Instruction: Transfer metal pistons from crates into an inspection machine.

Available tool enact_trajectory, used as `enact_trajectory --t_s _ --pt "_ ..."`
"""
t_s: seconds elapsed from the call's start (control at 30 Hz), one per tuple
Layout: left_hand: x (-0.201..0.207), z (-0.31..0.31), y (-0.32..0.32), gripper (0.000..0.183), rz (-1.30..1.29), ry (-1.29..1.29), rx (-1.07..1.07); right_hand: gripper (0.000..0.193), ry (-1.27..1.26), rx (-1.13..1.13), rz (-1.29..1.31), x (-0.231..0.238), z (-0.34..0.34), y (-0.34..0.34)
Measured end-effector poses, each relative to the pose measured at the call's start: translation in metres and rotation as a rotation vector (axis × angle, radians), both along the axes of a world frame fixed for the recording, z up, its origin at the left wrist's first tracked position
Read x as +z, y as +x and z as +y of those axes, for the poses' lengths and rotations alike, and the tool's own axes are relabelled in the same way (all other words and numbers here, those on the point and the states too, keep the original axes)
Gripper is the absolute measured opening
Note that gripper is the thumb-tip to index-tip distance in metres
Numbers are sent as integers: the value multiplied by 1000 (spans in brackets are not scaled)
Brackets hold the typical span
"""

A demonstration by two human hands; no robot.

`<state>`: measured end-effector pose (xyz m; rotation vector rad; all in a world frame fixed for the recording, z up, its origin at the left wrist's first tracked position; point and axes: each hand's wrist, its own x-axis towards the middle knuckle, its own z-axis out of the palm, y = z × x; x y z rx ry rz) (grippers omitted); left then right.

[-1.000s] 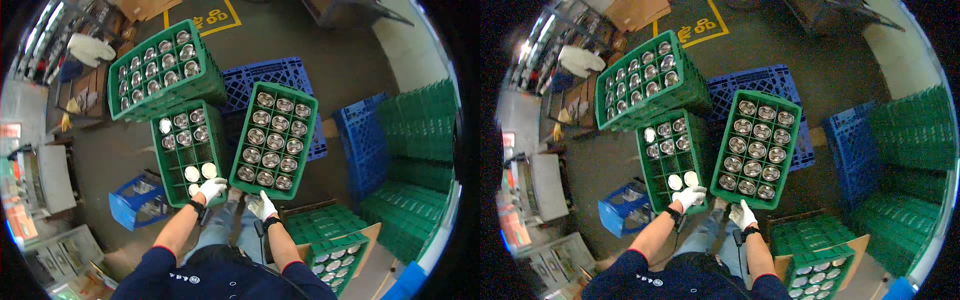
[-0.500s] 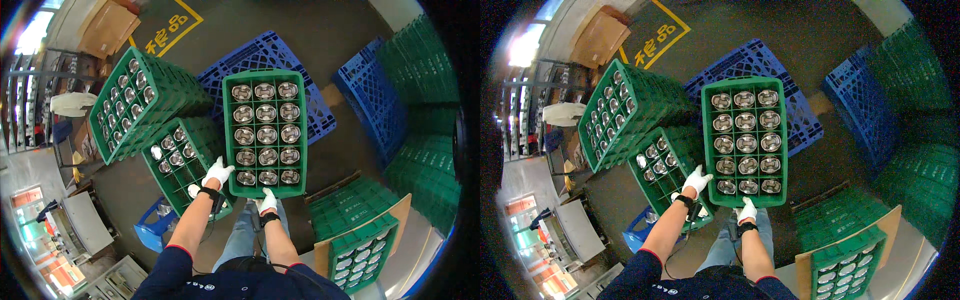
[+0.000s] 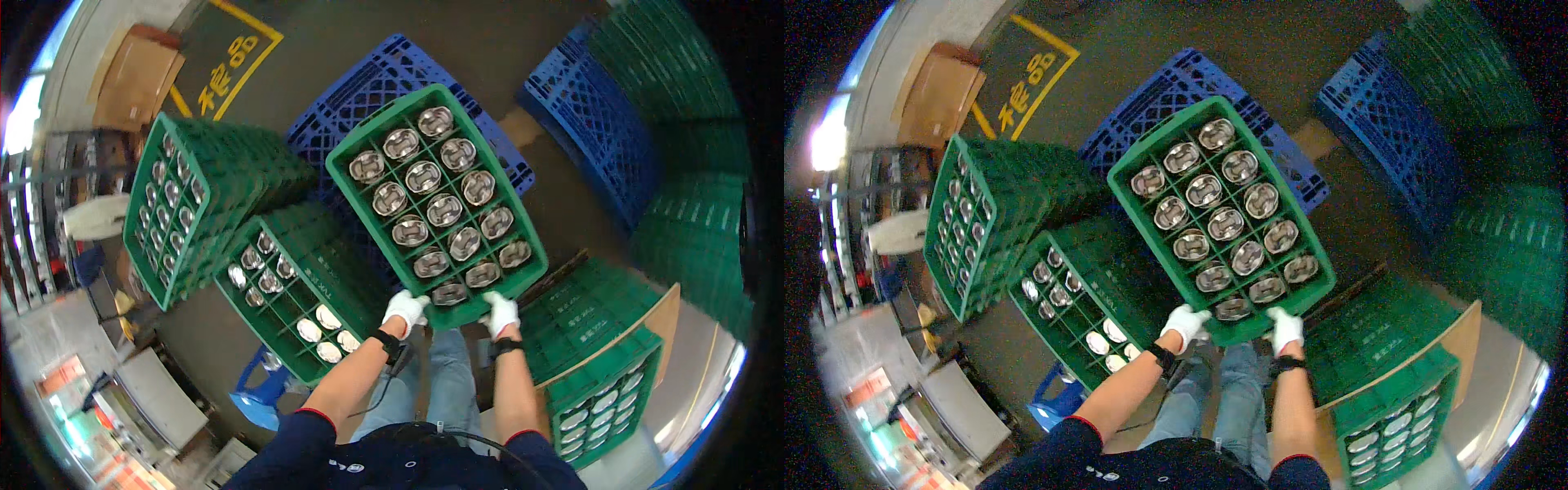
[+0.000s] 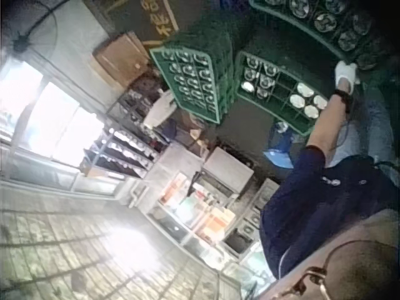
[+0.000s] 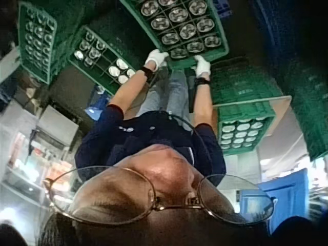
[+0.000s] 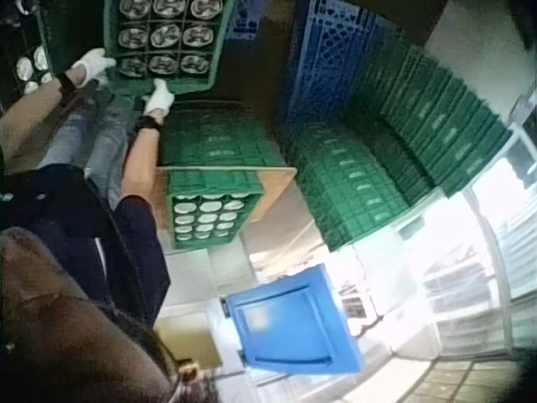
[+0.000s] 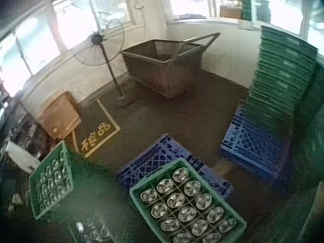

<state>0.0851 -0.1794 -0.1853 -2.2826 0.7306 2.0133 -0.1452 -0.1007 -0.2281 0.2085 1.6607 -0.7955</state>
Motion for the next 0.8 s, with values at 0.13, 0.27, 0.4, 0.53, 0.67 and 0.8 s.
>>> enact_trajectory --t_s 0.13,0.27,0.4,0.53,0.67,0.8 --pt "1 -65 5 32 28 -295 -598 25 1 -22 317 -38 -10 -71" --pt "41 -193 20 39 -623 -1204 -726 26 -25 -83 571 -51 -14 -81" --pt "38 -285 26 66 -590 -966 -784 28 -62 -164 460 -53 -17 -70" --pt "6 -308 27 55 -521 -841 -680 26 -98 -203 471 -45 -25 -60" --pt "-9 -290 20 42 -653 -971 -720 24 -40 -205 490 -34 -22 -66" --pt "-27 -288 47 44 -661 -1078 -715 27 -22 -232 439 -28 -33 -63"
